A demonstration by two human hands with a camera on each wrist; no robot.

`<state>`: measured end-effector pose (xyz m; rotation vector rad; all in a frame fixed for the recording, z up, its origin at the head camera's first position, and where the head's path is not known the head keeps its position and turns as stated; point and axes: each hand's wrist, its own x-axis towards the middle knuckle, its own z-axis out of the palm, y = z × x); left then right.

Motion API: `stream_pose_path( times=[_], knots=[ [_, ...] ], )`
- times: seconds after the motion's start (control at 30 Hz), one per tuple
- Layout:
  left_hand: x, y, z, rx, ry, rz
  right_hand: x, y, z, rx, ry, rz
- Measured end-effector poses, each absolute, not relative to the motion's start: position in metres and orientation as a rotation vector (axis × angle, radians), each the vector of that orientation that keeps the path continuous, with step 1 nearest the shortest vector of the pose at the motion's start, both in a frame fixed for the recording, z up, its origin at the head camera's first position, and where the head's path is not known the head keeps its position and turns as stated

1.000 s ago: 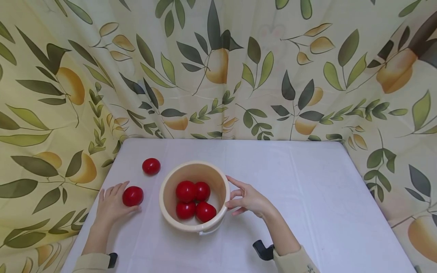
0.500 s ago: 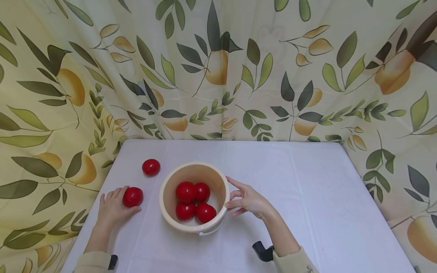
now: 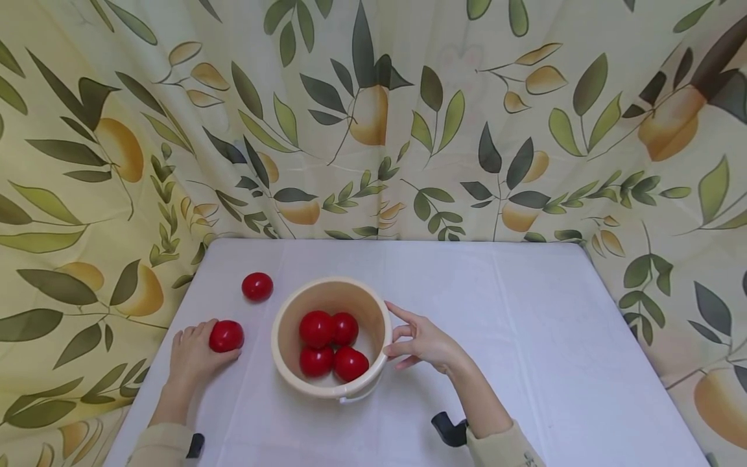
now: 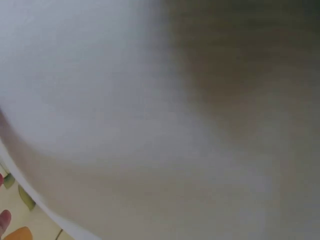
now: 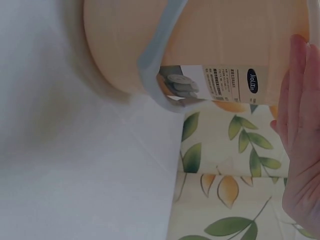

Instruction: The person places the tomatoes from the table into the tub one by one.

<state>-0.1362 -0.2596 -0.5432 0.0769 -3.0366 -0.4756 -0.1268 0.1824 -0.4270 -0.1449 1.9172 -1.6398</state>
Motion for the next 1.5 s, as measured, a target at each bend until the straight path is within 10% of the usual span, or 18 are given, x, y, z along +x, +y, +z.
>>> stream_pose_path(
  times=[0.97, 1.5],
  knots=[
    [-0.166, -0.151, -0.409, -0.405, -2.682, -0.176, -0.126, 0.182, -0.426, -0.133, 1.898, -1.651],
    [-0.158, -0.066, -0.419, -0.905, -2.710, 0.014, -0.127, 0.183, -0.428, -0.133, 1.887, -1.665]
  ],
)
